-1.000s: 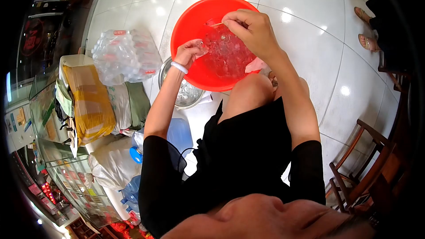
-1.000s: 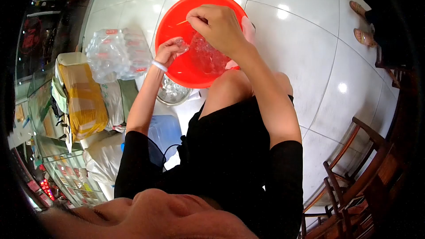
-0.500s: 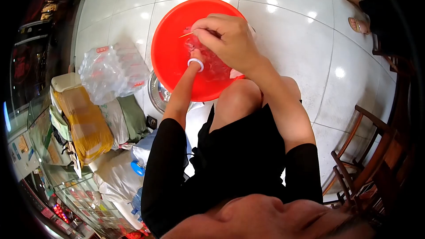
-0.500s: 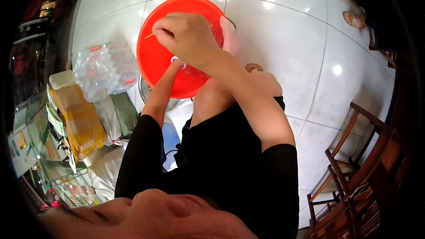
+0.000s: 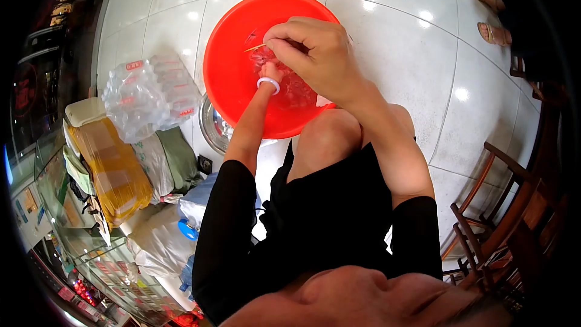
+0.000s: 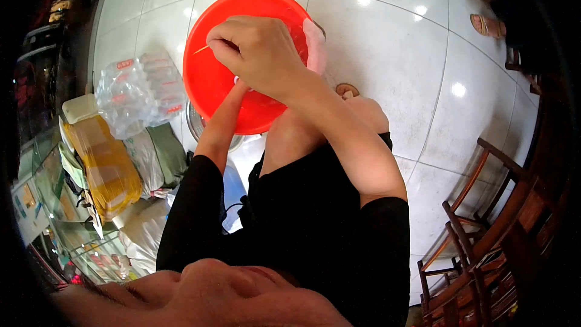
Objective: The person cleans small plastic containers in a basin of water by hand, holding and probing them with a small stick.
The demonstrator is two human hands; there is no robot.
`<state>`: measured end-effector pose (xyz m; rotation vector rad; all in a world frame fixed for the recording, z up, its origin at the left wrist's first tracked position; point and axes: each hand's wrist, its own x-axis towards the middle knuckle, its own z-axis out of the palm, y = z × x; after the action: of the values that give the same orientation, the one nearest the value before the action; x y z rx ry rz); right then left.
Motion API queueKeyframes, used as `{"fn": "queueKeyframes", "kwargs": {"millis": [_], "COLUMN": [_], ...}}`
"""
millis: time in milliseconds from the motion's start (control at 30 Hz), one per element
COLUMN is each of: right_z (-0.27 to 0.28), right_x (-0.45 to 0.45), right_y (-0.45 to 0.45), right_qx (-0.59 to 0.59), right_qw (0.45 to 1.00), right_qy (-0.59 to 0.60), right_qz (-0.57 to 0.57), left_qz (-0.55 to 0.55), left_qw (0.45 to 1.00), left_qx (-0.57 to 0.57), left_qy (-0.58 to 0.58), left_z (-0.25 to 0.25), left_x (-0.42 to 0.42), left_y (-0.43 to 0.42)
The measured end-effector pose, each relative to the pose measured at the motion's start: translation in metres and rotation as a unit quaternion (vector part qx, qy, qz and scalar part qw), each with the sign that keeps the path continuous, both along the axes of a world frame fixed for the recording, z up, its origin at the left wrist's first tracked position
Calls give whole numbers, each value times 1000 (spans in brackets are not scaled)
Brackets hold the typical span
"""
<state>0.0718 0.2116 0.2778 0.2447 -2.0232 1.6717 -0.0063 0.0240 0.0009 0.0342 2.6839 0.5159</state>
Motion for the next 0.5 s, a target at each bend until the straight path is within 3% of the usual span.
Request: {"fn": "queueKeyframes", "kwargs": {"millis": [200,400,500], "right_z": [-1,0,0], "right_x": [0,1,1], "right_y": [4,5,6], "right_qx": [37,41,45], "right_qw": [999,999,999], "right_qy": [-2,4,4], "right_qz": [17,15,16], "left_qz": [10,-6,0], "left_qw": [1000,998,999], "left_qx": [-26,-43,-33], "left_qy": [7,-34,3], "left_z": [-22,-2,-10], "left_x": [-3,-2,-2], "left_y": [-5,-1,-2]}}
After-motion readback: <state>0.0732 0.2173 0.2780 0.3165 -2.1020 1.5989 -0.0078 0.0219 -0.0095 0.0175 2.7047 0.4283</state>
